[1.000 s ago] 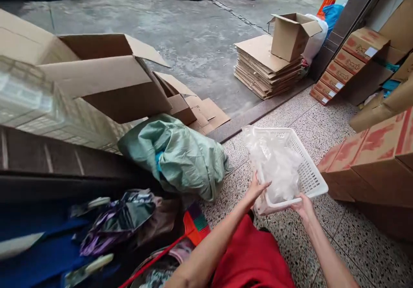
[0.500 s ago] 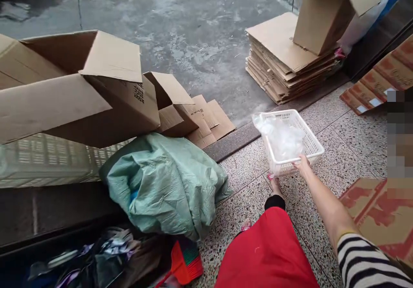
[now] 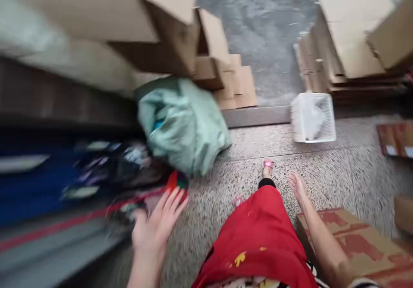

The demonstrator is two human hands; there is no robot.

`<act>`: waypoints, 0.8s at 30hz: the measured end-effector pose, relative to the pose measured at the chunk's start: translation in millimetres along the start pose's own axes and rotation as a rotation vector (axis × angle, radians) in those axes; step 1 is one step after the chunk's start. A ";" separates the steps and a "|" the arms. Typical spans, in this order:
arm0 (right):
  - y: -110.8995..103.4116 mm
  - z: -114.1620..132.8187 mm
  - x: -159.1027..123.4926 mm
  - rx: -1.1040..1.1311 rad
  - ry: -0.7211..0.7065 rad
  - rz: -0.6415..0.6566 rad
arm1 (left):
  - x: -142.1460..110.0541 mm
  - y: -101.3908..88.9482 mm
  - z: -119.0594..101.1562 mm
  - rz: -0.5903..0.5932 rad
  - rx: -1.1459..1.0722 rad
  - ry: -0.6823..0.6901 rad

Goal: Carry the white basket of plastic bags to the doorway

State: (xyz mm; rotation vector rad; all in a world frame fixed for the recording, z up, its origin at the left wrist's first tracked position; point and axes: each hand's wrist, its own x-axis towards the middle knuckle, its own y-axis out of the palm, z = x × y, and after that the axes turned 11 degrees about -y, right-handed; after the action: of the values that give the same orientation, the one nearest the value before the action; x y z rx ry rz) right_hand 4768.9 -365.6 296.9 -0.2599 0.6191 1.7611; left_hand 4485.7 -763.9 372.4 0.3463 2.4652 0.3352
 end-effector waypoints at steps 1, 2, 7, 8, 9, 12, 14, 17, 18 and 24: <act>22.7 -9.7 -18.8 -0.008 0.015 0.139 | -6.7 -8.2 -4.2 0.077 -0.198 0.020; 50.2 -19.8 -39.8 0.006 0.028 0.305 | -7.7 -20.2 -11.0 0.171 -0.373 0.044; 220.3 -99.4 -192.1 -0.032 0.082 1.000 | 2.3 -162.4 -30.7 0.443 -0.714 0.169; 248.9 -123.3 -229.8 -0.098 0.086 1.086 | -4.4 -199.5 -24.1 0.450 -0.752 0.205; 273.3 -149.4 -267.4 -0.158 0.095 1.169 | -14.1 -236.5 -14.6 0.449 -0.789 0.237; 324.4 -236.7 -370.8 -0.262 0.174 1.384 | -50.4 -344.2 19.1 0.443 -0.895 0.306; 346.8 -297.0 -427.2 -0.303 0.252 1.480 | -71.7 -412.5 39.7 0.451 -0.967 0.334; 373.3 -381.8 -493.9 -0.364 0.361 1.557 | -93.2 -506.4 68.3 0.438 -1.078 0.379; 381.2 -407.6 -512.1 -0.383 0.397 1.574 | -97.8 -534.6 78.4 0.411 -1.115 0.399; 426.8 -536.9 -595.1 -0.586 0.566 1.633 | -106.8 -669.0 154.7 0.102 -1.198 0.393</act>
State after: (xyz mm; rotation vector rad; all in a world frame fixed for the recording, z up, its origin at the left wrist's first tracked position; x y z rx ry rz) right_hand 4456.1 -1216.8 250.9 -0.8219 0.7414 3.5160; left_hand 4551.8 -1398.8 97.7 -0.1336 2.1086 1.9111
